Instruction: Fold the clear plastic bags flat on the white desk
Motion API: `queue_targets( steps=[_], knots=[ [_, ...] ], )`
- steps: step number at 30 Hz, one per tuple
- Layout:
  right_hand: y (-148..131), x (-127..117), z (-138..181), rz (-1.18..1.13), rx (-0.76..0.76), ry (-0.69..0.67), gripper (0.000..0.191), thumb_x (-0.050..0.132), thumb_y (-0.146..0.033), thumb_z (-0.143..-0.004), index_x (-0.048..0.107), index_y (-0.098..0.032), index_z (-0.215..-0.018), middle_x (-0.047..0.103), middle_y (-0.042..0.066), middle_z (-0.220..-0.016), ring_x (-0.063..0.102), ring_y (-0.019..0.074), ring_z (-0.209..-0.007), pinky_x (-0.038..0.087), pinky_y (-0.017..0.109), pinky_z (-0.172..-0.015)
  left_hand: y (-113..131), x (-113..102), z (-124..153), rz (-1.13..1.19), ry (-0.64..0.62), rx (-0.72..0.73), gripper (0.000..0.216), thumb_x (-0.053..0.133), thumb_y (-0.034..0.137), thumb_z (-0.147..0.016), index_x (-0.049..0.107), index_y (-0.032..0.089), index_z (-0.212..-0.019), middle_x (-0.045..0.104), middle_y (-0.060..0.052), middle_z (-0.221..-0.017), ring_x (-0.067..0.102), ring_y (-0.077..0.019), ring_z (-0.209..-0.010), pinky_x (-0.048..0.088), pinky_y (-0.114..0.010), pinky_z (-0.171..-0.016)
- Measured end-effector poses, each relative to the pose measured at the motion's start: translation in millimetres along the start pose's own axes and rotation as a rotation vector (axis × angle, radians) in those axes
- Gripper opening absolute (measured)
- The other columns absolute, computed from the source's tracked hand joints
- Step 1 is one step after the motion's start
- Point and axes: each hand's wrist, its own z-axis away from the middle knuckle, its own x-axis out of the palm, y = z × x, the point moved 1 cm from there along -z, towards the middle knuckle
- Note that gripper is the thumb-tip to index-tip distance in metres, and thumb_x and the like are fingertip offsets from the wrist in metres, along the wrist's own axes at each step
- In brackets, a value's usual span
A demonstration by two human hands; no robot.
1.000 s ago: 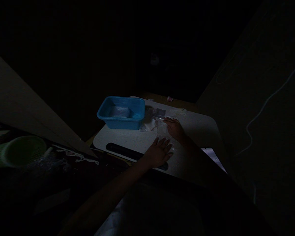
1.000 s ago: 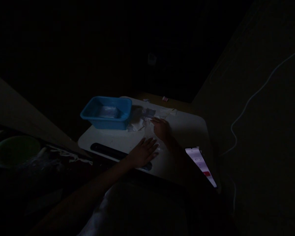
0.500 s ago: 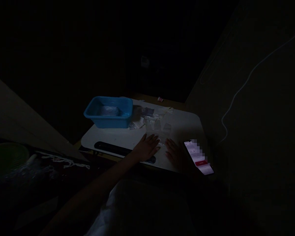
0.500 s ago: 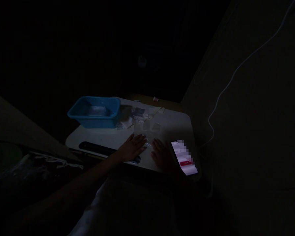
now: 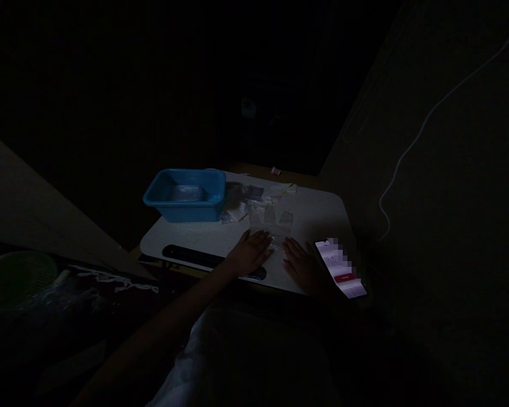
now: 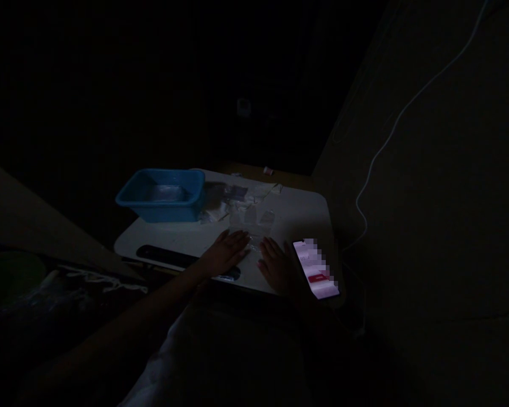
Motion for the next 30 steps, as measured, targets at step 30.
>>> queue_targets(
  steps=[30],
  knots=[
    [7,1,59,-0.055,-0.190,0.055,0.072,0.049,-0.046,-0.077,0.026,-0.009,-0.135,0.033,0.016,-0.139,0.023,0.0264,-0.130,0.022,0.051,-0.103,-14,-1,73,-0.049,0.002,0.265,0.044,0.040,0.024,-0.087,0.037,0.014,-0.130,0.039,-0.011,-0.135,0.029,-0.0198,-0.128,0.023,-0.041,-0.106]
  ],
)
